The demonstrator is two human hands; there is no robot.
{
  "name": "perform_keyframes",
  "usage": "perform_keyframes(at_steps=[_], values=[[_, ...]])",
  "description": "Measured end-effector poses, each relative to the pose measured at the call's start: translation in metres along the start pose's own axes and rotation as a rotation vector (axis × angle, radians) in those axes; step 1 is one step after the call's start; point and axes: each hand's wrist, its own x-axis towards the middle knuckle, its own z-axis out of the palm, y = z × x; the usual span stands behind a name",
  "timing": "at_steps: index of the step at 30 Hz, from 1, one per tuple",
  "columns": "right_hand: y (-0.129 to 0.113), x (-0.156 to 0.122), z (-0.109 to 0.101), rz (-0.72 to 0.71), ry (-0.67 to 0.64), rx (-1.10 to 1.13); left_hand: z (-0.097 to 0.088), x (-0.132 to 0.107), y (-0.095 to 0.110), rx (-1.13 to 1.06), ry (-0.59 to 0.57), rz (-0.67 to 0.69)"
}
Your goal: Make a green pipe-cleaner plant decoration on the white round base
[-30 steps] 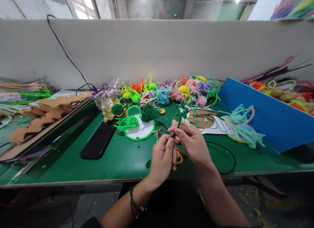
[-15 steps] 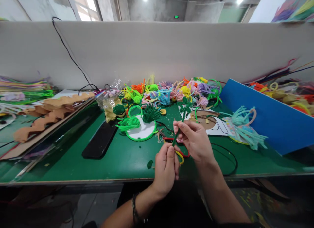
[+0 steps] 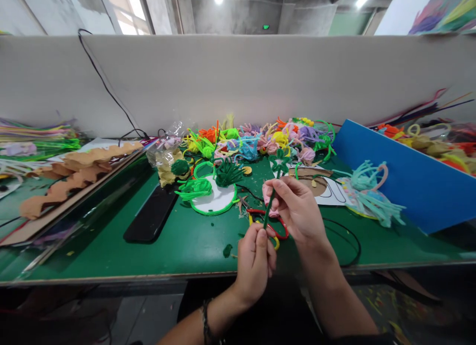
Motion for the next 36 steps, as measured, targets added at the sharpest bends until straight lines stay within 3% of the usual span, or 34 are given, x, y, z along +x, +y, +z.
perform_keyframes(at_steps=[8, 16, 19, 21, 23, 25, 28, 30, 33, 36], values=[[-0.003, 0.003, -0.005, -0.077, 0.056, -0.013, -0.006, -0.005, -0.005, 0.145, -0.056, 0.060], [-0.012, 0.010, -0.013, -0.203, 0.103, -0.058, -0.012, -0.012, -0.010, 0.171, -0.148, 0.023], [-0.014, 0.011, -0.018, -0.206, 0.047, -0.070, -0.019, -0.010, -0.007, 0.142, -0.019, 0.048], [-0.013, 0.009, -0.019, -0.154, -0.021, -0.099, -0.025, -0.005, -0.001, 0.079, 0.124, 0.090], [-0.011, 0.007, -0.019, -0.091, -0.074, -0.136, -0.030, 0.002, 0.006, 0.047, 0.184, 0.123], [-0.007, 0.004, -0.016, -0.045, -0.112, -0.164, -0.034, 0.009, 0.013, 0.081, 0.121, 0.111], [0.000, 0.001, -0.009, -0.018, -0.176, -0.201, -0.039, 0.018, 0.022, 0.243, -0.062, 0.082], [0.006, 0.000, -0.004, -0.029, -0.213, -0.242, -0.043, 0.023, 0.028, 0.405, -0.153, 0.137], [0.015, 0.000, 0.001, -0.076, -0.284, -0.298, -0.052, 0.032, 0.038, 0.579, -0.139, 0.270], [0.023, 0.002, 0.003, -0.158, -0.324, -0.376, -0.065, 0.044, 0.047, 0.640, -0.088, 0.313]])
